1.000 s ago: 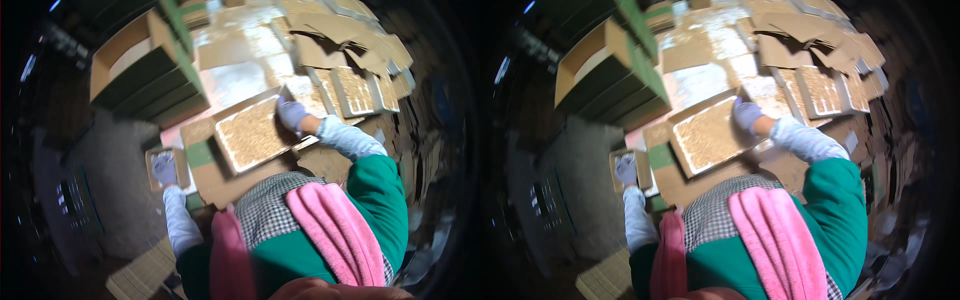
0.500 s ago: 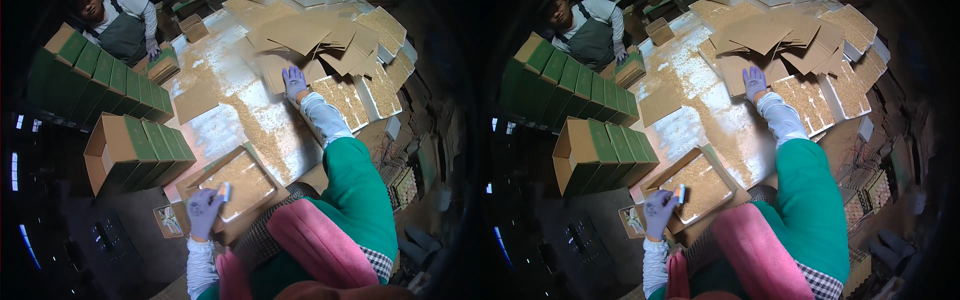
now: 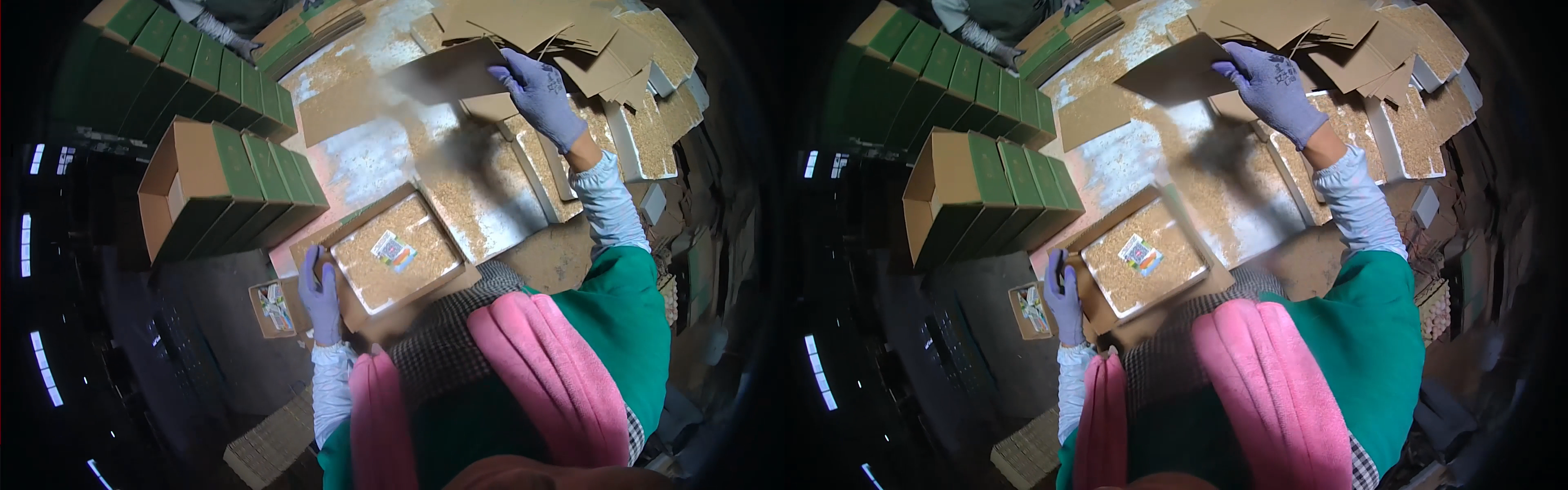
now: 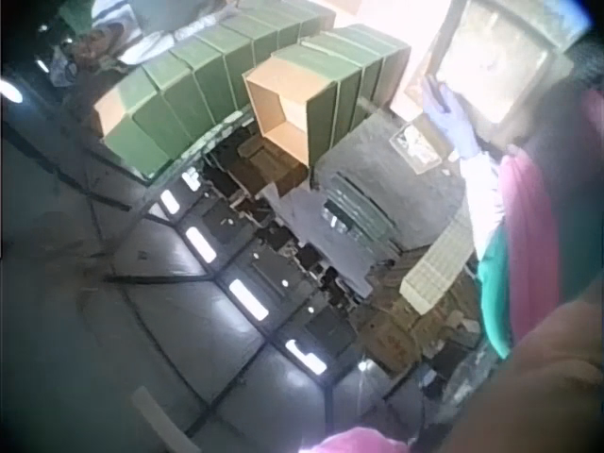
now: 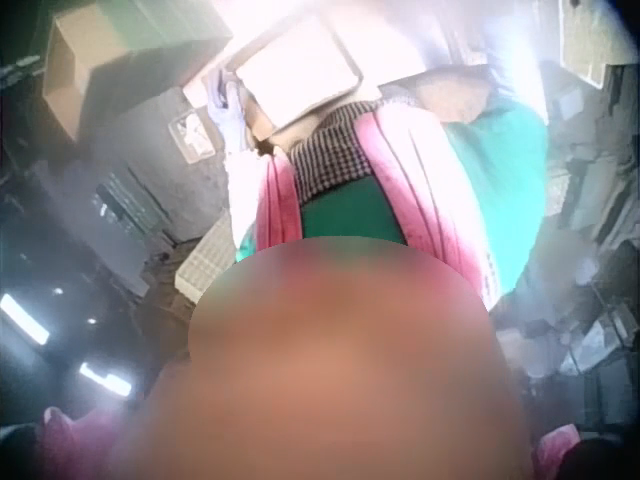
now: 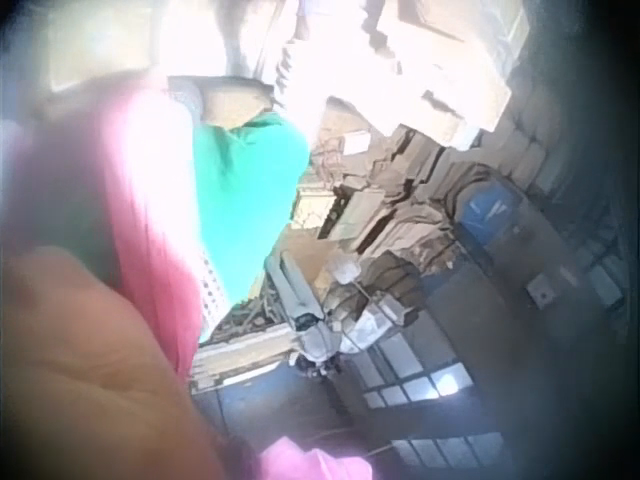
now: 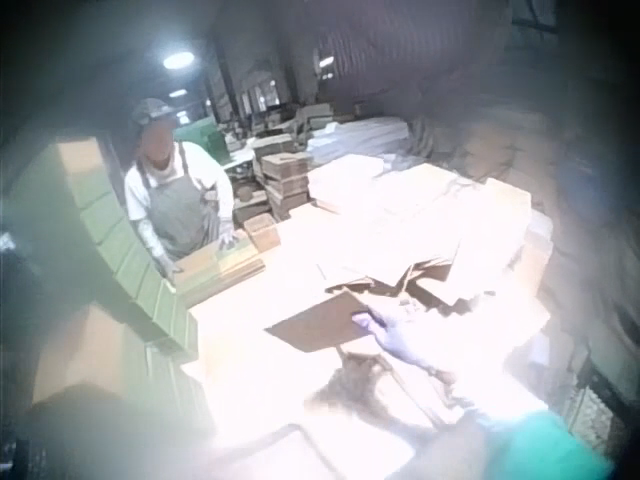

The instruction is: The person folds several cardboard boxes by hand and stacks them into a pile on a table. The person places a tray of small items into each box before stacking it.

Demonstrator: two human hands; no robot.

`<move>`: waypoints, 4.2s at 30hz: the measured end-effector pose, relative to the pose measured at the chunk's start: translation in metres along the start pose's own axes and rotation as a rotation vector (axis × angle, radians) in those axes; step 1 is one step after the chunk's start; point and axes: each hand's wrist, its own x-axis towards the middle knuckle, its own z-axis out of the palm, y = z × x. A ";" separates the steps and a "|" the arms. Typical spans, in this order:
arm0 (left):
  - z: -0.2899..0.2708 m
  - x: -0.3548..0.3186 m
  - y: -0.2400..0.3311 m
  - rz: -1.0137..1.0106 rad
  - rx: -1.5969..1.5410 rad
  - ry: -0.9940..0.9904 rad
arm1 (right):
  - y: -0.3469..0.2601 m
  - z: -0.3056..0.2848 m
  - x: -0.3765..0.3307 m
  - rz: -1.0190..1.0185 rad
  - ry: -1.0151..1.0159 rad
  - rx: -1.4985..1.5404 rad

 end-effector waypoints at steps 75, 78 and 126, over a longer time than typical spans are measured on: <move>-0.094 -0.164 -0.198 -0.342 0.698 0.234 | -0.125 0.146 -0.129 0.526 -0.912 0.506; -0.047 -0.159 -0.187 -0.399 0.450 0.277 | -0.107 0.139 -0.270 0.626 -1.023 0.215; -0.037 0.063 0.081 -0.466 -0.078 -0.711 | -0.087 -0.048 -0.074 -0.115 -0.403 0.143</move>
